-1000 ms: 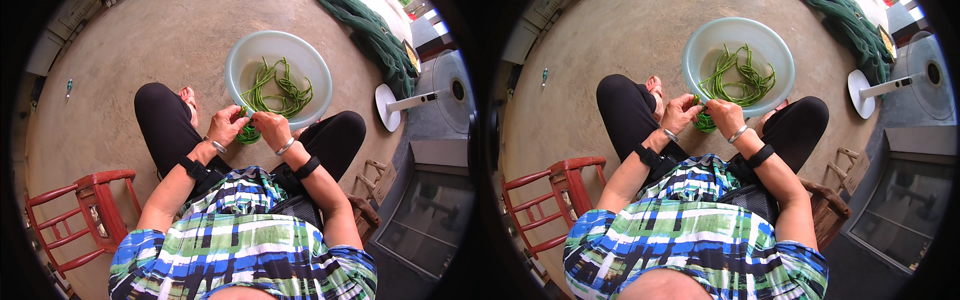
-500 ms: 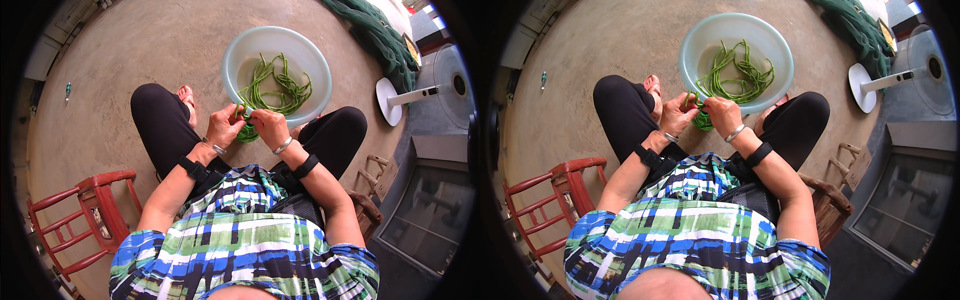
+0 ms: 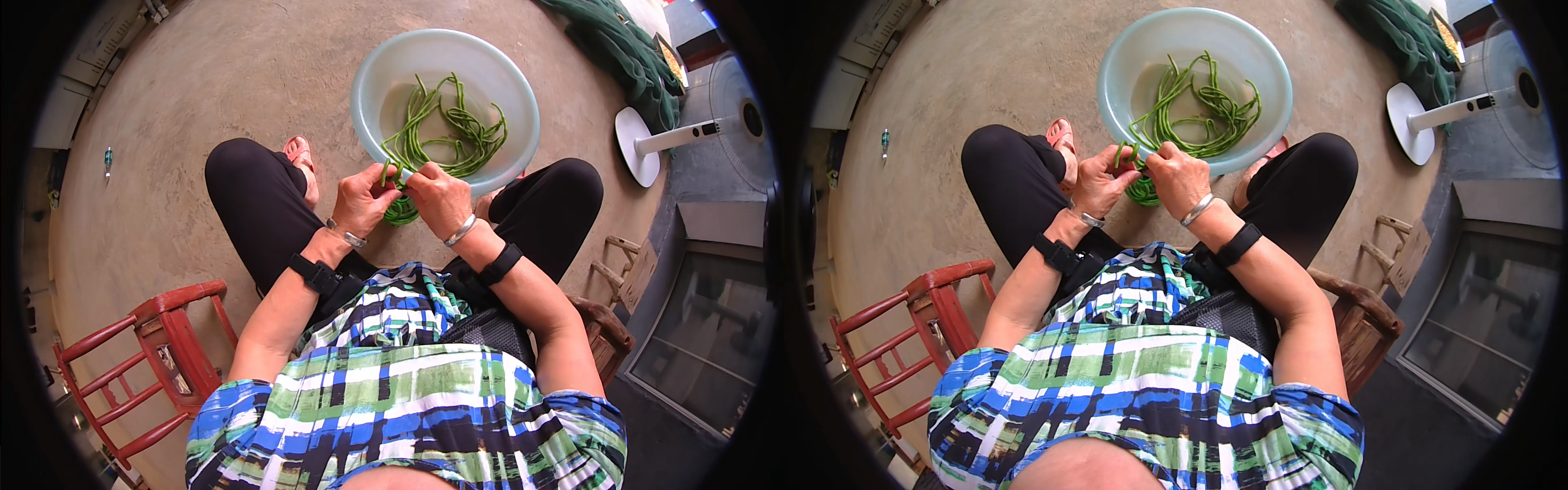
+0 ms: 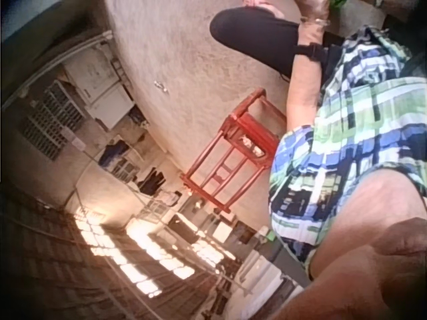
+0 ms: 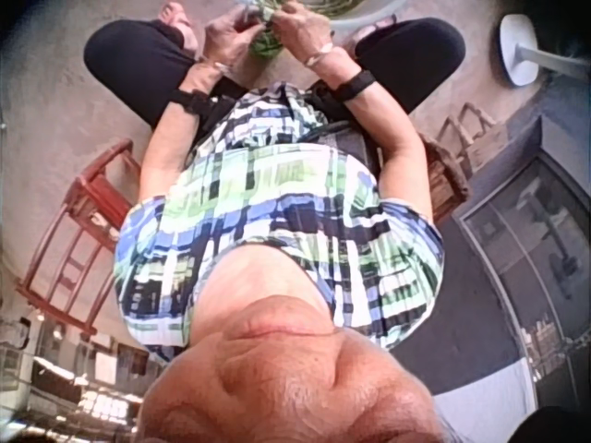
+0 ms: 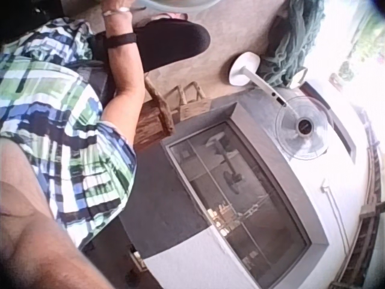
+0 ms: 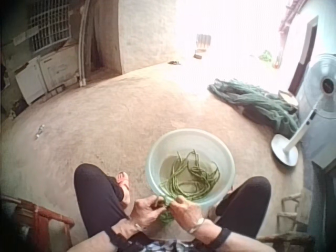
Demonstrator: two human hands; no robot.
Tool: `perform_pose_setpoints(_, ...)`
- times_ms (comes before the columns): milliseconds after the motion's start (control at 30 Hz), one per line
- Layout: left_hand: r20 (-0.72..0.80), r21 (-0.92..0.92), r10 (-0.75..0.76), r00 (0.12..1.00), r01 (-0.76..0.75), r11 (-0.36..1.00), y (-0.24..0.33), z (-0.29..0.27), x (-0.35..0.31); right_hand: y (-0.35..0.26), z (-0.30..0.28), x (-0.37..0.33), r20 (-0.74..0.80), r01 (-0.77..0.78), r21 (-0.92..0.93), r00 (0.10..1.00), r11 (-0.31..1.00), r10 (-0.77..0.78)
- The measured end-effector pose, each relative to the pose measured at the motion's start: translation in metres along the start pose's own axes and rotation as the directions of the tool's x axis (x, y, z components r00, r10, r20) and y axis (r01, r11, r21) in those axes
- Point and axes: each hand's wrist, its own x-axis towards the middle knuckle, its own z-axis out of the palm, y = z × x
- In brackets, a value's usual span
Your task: The person prepares long beans by picking them up from a bowl of water and winding them into small circular coils using their hands.
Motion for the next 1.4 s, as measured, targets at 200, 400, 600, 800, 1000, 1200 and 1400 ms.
perform_pose_setpoints(200,0.016,0.021,0.095,0.995,-0.095,0.995,0.004,0.002,0.002,0.007,0.003,-0.003,0.059,0.034,-0.045,0.998,0.998,-0.031)
perform_pose_setpoints(400,0.020,0.004,0.071,0.997,-0.071,0.997,0.002,0.004,0.002,0.006,0.000,-0.003,0.059,0.012,0.075,0.998,0.997,-0.017)
perform_pose_setpoints(600,0.064,-0.057,0.017,0.998,-0.014,0.998,0.005,0.003,0.004,0.012,-0.013,0.000,0.138,0.026,0.118,0.989,0.993,-0.042)
perform_pose_setpoints(800,0.112,-0.029,0.067,0.991,-0.064,0.998,0.003,0.001,0.001,0.007,-0.015,0.001,0.164,-0.061,0.161,0.986,0.985,0.035)
perform_pose_setpoints(1000,0.102,-0.139,0.009,0.995,0.006,0.990,-0.002,0.004,0.003,0.010,-0.010,0.002,0.107,-0.042,0.287,0.994,0.957,0.012)
perform_pose_setpoints(1200,0.029,-0.061,-0.037,0.999,0.039,0.997,-0.001,0.004,0.001,0.014,-0.006,0.004,0.063,-0.073,0.381,0.997,0.922,0.053)
perform_pose_setpoints(1400,-0.019,-0.006,-0.015,1.000,0.015,1.000,0.002,0.006,0.000,0.013,-0.007,0.004,0.075,-0.079,0.368,0.996,0.927,0.055)
